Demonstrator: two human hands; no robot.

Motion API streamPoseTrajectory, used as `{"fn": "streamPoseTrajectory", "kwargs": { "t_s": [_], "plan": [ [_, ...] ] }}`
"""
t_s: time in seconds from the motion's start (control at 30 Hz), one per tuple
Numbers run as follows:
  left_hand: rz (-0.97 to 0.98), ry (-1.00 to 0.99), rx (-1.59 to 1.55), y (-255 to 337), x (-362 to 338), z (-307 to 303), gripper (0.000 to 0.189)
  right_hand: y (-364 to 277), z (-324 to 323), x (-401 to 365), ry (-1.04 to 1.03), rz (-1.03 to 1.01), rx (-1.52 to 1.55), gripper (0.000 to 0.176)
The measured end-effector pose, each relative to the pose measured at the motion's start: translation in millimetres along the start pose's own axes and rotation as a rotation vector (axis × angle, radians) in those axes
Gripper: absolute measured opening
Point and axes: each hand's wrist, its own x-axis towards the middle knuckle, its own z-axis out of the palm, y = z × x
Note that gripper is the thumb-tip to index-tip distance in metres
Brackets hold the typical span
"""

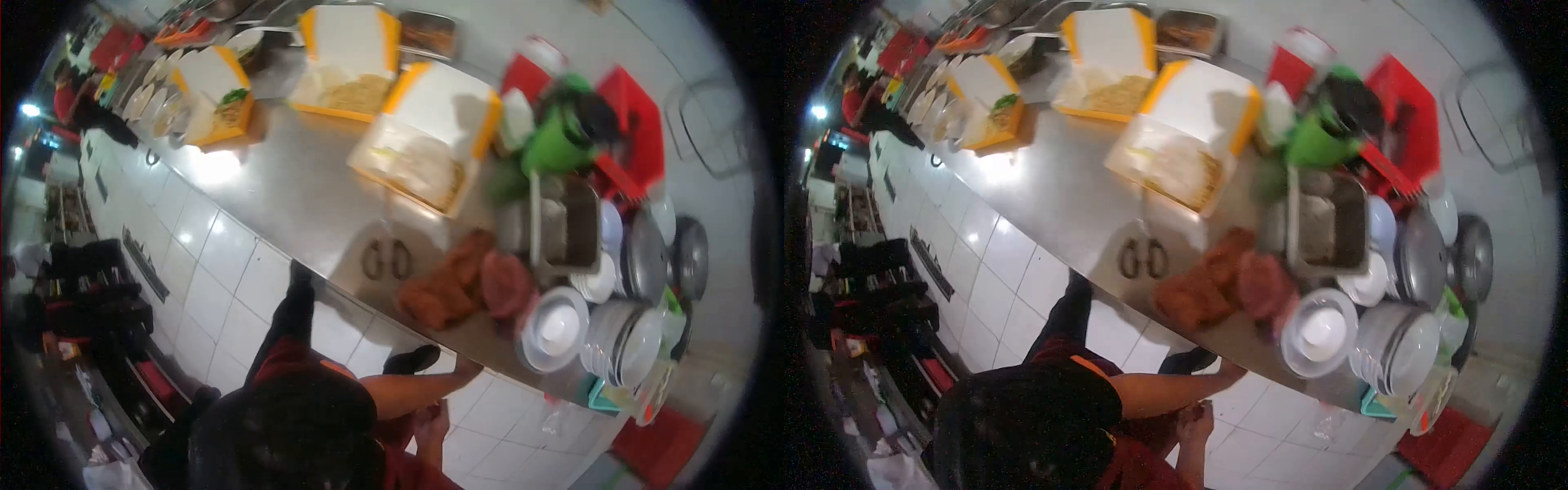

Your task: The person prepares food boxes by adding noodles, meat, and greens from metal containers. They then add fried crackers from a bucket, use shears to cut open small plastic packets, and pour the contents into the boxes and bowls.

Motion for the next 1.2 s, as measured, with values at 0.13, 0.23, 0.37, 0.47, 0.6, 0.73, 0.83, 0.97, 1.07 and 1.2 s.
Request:
{"fn": "streamPoseTrajectory", "kwargs": {
  "t_s": [0.13,0.23,0.37,0.47,0.6,0.73,0.83,0.97,1.07,1.2],
  "plan": [
    [0.173,-0.496,0.041,57.4,-128.7,-214.8,0.044,38.2,107.7,-3.0,0.118,-0.234,0.087,0.033],
    [0.243,-0.595,-0.068,38.8,-187.0,-410.3,0.041,91.8,242.2,-56.9,-0.048,-0.266,-0.566,0.029],
    [0.326,0.306,-0.514,-3.8,-232.2,-693.5,0.015,152.0,431.7,-94.7,-0.541,-0.014,-1.242,0.020],
    [0.216,1.096,-0.239,-91.5,-223.3,-855.5,0.012,226.8,578.5,-71.4,-1.088,-0.420,-1.356,0.027],
    [0.347,1.138,-0.106,-149.2,-176.3,-910.6,0.025,312.2,722.3,-31.2,-0.935,-0.395,-1.371,0.031],
    [0.296,0.848,-0.105,-139.3,-181.9,-921.0,0.043,332.7,746.2,13.4,-0.709,-0.581,-1.201,0.034],
    [0.272,0.847,-0.094,-139.5,-179.7,-926.8,0.044,316.6,751.6,5.0,-0.722,-0.334,-1.233,0.032],
    [0.383,0.968,0.396,-133.3,-181.9,-938.6,0.025,326.6,749.8,8.3,-0.695,-0.376,-1.041,0.028],
    [0.241,0.910,0.351,-130.8,-176.4,-942.6,0.015,341.4,750.1,25.8,-0.703,-0.626,-1.127,0.027],
    [0.316,0.755,0.436,-125.0,-177.1,-955.5,0.015,327.9,749.5,32.5,-0.688,-1.019,-1.602,0.035]
  ]
}}
